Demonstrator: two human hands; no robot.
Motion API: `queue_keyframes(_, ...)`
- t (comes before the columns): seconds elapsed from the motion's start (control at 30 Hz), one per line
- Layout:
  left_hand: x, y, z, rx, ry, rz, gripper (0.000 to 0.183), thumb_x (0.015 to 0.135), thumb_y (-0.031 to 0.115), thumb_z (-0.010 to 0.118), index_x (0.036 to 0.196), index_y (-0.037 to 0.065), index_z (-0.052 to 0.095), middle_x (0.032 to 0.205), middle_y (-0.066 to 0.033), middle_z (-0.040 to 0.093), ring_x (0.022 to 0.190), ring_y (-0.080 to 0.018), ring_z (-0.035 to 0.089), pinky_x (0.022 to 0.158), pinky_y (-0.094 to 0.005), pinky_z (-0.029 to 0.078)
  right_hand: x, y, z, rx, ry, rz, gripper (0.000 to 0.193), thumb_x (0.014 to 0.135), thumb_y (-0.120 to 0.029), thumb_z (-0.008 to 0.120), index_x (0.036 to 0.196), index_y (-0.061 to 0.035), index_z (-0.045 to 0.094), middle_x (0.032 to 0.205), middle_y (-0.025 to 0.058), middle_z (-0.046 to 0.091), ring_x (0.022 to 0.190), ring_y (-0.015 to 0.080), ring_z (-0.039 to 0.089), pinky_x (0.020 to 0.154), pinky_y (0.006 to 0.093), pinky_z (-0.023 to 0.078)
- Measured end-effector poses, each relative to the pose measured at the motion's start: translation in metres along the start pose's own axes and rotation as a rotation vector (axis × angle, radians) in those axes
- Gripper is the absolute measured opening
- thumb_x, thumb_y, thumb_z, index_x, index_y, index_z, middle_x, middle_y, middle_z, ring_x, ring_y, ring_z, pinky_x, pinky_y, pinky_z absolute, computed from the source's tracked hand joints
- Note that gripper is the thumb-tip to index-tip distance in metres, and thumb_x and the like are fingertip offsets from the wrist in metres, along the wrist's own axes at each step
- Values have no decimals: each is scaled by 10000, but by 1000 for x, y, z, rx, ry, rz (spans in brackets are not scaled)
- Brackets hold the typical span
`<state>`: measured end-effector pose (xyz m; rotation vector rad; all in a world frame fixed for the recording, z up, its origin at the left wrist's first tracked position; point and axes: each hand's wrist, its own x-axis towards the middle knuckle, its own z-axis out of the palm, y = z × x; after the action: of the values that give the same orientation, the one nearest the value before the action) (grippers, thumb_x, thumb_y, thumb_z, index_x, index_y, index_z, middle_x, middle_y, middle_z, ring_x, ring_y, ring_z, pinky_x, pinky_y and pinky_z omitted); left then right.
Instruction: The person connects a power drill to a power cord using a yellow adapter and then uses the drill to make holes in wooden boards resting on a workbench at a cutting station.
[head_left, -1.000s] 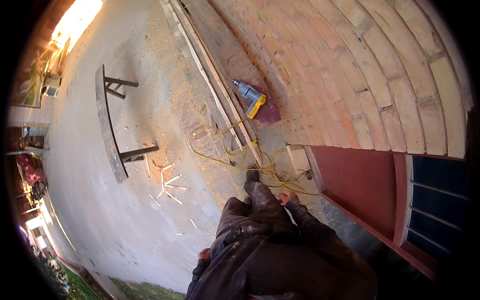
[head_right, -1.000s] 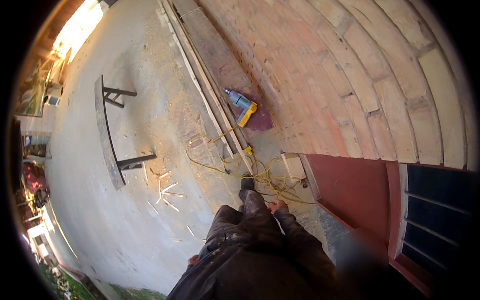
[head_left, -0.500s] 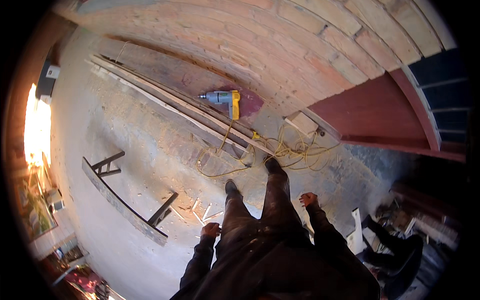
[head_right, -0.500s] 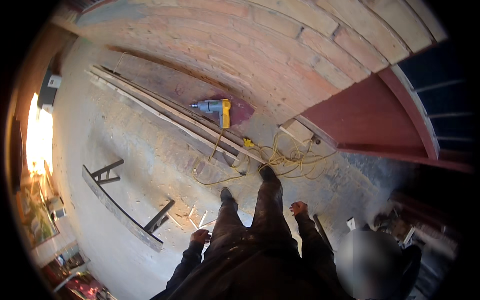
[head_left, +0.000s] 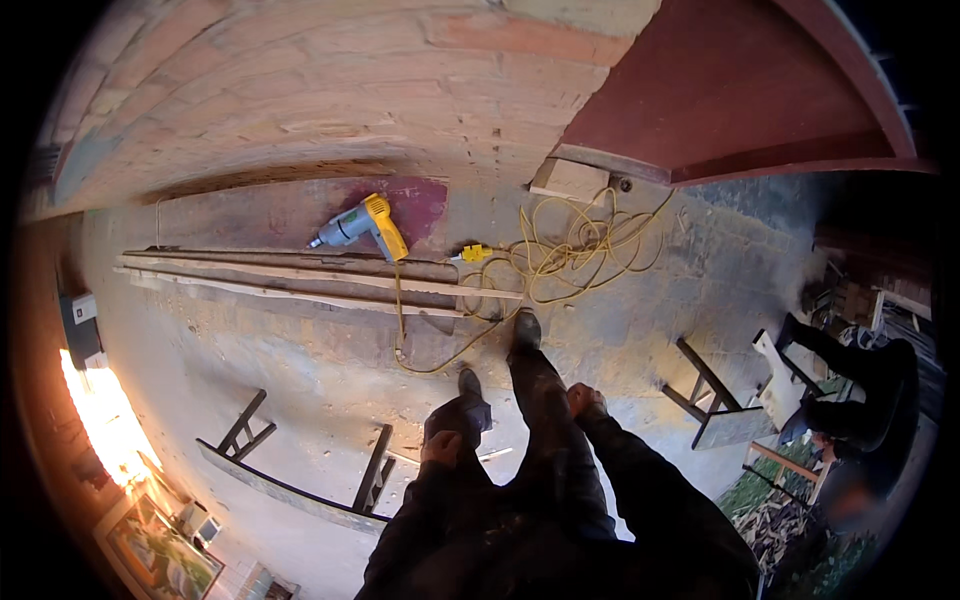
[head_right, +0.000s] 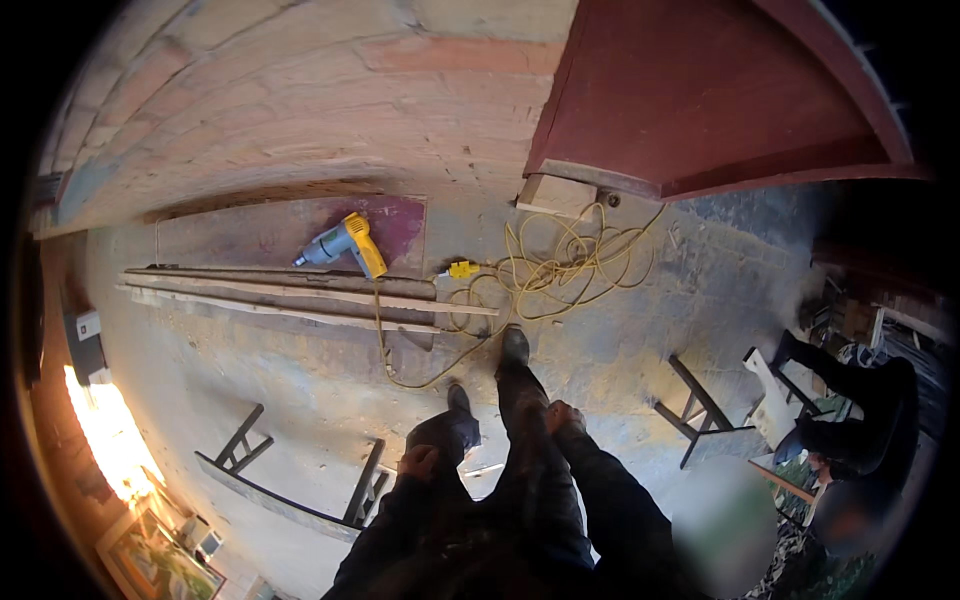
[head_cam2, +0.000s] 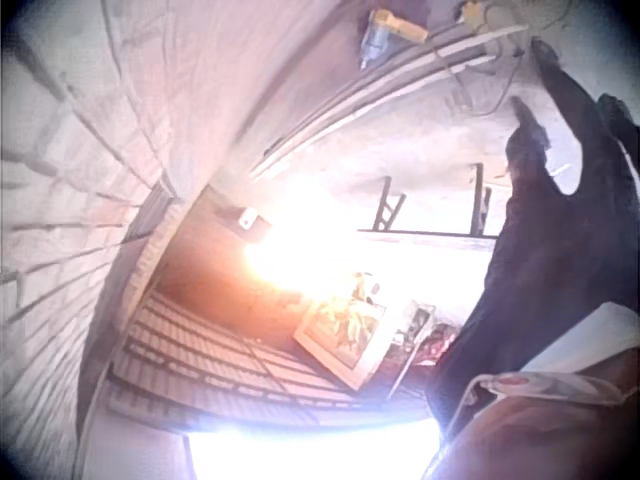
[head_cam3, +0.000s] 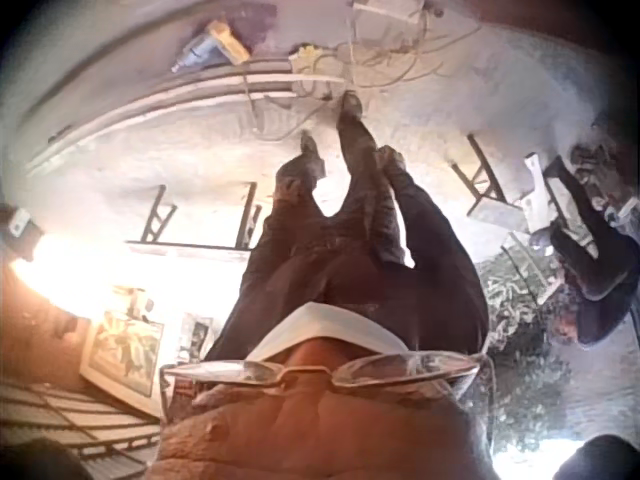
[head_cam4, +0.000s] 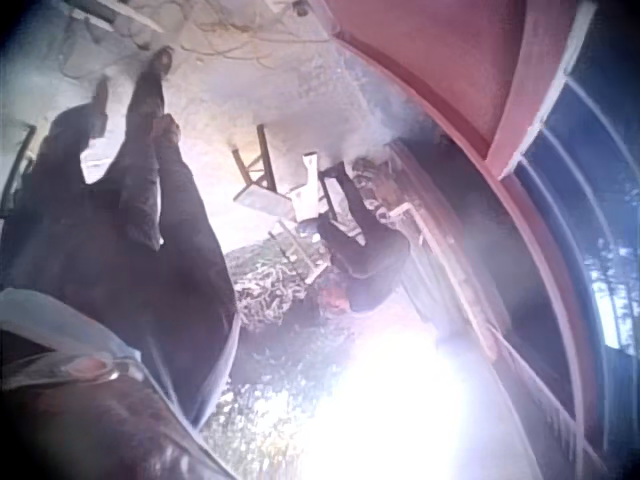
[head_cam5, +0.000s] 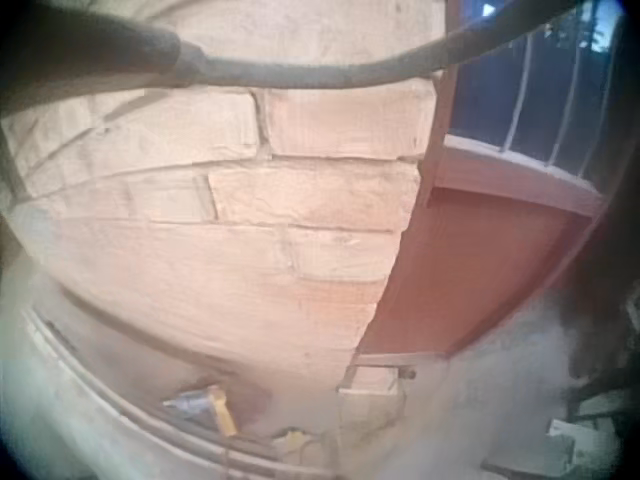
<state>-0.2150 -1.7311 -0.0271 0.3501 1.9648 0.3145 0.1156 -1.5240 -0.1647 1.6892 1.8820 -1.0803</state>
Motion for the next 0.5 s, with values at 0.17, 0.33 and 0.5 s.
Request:
queue_keyframes(0.17,93,-45,14,-138,-58,-150,337,961,397,667,1068,90,753,896,-106,770,838,-248,756,768,-376,574,99,-88,65,193,-41,-4,218,951,-313,600,994,-152,741,972,175,751,958,414,708,858,506,563)
queue_keyframes(0.33,250,-61,56,-19,-127,25,368,992,416,608,950,73,734,829,-72,746,763,-161,718,681,-337,543,236,-101,130,175,171,-193,194,949,-266,610,1005,-105,701,942,216,719,924,438,682,797,543,534)
queue_keyframes(0.5,352,-129,68,-212,-151,177,180,1006,170,642,1012,-3,692,841,-42,673,758,-122,623,670,-315,524,350,-169,157,253,264,-355,163,892,-129,620,1009,-33,680,995,213,718,958,420,672,785,533,526)
